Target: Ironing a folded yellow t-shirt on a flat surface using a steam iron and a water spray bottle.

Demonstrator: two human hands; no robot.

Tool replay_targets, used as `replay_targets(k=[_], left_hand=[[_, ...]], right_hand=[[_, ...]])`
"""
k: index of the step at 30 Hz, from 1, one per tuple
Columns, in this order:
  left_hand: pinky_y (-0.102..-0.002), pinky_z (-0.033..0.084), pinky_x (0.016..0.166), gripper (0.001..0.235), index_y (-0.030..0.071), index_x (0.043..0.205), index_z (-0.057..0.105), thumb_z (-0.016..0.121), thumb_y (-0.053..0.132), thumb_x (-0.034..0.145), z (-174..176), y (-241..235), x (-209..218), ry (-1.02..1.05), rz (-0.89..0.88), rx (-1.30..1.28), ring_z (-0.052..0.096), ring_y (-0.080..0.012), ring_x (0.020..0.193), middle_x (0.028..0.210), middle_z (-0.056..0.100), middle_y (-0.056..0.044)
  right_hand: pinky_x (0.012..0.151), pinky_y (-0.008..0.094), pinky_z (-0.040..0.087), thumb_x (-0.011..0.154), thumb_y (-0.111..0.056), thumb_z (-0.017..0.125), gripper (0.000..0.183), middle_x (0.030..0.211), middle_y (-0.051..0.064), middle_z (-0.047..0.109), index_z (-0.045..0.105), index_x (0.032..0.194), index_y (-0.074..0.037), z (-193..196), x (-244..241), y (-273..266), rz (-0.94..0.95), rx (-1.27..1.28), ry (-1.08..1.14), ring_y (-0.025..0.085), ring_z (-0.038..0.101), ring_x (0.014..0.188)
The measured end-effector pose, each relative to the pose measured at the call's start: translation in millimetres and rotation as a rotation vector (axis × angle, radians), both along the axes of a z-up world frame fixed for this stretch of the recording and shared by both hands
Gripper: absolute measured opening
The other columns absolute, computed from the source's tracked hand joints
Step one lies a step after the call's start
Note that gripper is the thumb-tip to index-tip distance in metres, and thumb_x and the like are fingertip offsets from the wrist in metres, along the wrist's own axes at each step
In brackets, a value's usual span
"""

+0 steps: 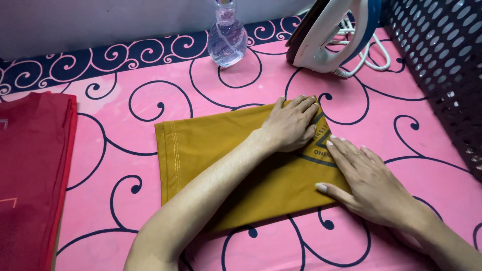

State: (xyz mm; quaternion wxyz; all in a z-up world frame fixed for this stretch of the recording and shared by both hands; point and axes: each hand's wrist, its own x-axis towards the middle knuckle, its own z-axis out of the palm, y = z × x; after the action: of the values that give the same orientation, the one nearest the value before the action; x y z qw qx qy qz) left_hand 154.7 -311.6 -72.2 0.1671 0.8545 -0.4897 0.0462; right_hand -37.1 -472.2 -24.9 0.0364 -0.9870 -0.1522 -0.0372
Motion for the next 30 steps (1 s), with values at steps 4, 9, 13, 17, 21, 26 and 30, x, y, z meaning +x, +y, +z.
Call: replay_targets(k=[4, 9, 13, 17, 21, 26, 30], left_hand=[[-0.055, 0.048, 0.088, 0.037, 0.008, 0.124, 0.057, 0.047, 0.031, 0.096, 14.8, -11.7, 13.8, 0.049, 0.09, -0.046, 0.062, -0.0359, 0.105, 0.112, 0.064, -0.015], [-0.059, 0.046, 0.083, 0.035, 0.007, 0.105, 0.064, 0.052, 0.039, 0.096, 2.7, -33.8, 32.8, 0.104, 0.222, -0.153, 0.06, -0.0397, 0.103, 0.107, 0.067, -0.017], [-0.057, 0.044, 0.084, 0.028, 0.009, 0.096, 0.062, 0.059, 0.037, 0.095, 8.4, -43.8, 39.0, 0.215, 0.275, -0.186, 0.062, -0.0379, 0.101, 0.102, 0.07, -0.015], [-0.055, 0.044, 0.08, 0.025, 0.009, 0.088, 0.061, 0.062, 0.034, 0.094, 11.3, -48.0, 41.8, 0.248, 0.31, -0.203, 0.063, -0.0372, 0.094, 0.095, 0.069, -0.013], [-0.051, 0.04, 0.084, 0.023, 0.011, 0.089, 0.062, 0.062, 0.033, 0.094, 26.4, -44.2, 36.9, 0.367, 0.322, -0.193, 0.066, -0.038, 0.093, 0.093, 0.074, -0.012], [-0.049, 0.039, 0.096, 0.024, 0.016, 0.109, 0.069, 0.067, 0.031, 0.091, 40.8, -42.9, 38.2, 0.522, 0.351, -0.153, 0.069, -0.0303, 0.108, 0.111, 0.078, -0.005], [-0.048, 0.036, 0.099, 0.019, 0.018, 0.11, 0.07, 0.064, 0.023, 0.093, 40.6, -43.0, 36.3, 0.569, 0.368, -0.182, 0.066, -0.0312, 0.112, 0.112, 0.078, -0.006]], right_hand=[[0.117, 0.041, 0.03, 0.069, -0.056, 0.085, 0.108, 0.165, 0.01, 0.038, 0.039, 0.156, -0.013, 25.4, -22.6, -11.3, -0.056, 0.235, 0.132, 0.023, 0.037, 0.15], [0.113, 0.044, 0.034, 0.075, -0.05, 0.08, 0.096, 0.165, 0.011, 0.037, 0.04, 0.155, -0.017, 19.7, -45.3, -7.3, -0.01, 0.214, 0.098, 0.026, 0.041, 0.147], [0.113, 0.042, 0.041, 0.085, -0.026, 0.065, 0.063, 0.154, 0.014, 0.051, 0.053, 0.146, -0.012, 1.1, -52.3, -3.1, 0.063, 0.184, -0.138, 0.028, 0.055, 0.136], [0.099, 0.043, 0.051, 0.088, -0.014, 0.061, 0.048, 0.146, 0.018, 0.057, 0.059, 0.136, -0.007, -1.7, -52.3, 1.5, 0.122, 0.078, -0.291, 0.032, 0.063, 0.124], [0.088, 0.041, 0.055, 0.089, -0.01, 0.063, 0.04, 0.138, 0.019, 0.062, 0.064, 0.129, -0.004, 2.2, -51.6, 7.2, 0.126, -0.019, -0.389, 0.03, 0.068, 0.105], [0.085, 0.039, 0.055, 0.093, -0.011, 0.061, 0.037, 0.133, 0.016, 0.064, 0.064, 0.129, -0.005, 2.4, -48.0, 7.3, 0.121, -0.06, -0.411, 0.027, 0.068, 0.103], [0.086, 0.038, 0.057, 0.095, 0.0, 0.059, 0.027, 0.115, 0.012, 0.066, 0.067, 0.12, -0.005, 1.7, -48.1, 8.1, 0.155, -0.009, -0.421, 0.027, 0.069, 0.099]])
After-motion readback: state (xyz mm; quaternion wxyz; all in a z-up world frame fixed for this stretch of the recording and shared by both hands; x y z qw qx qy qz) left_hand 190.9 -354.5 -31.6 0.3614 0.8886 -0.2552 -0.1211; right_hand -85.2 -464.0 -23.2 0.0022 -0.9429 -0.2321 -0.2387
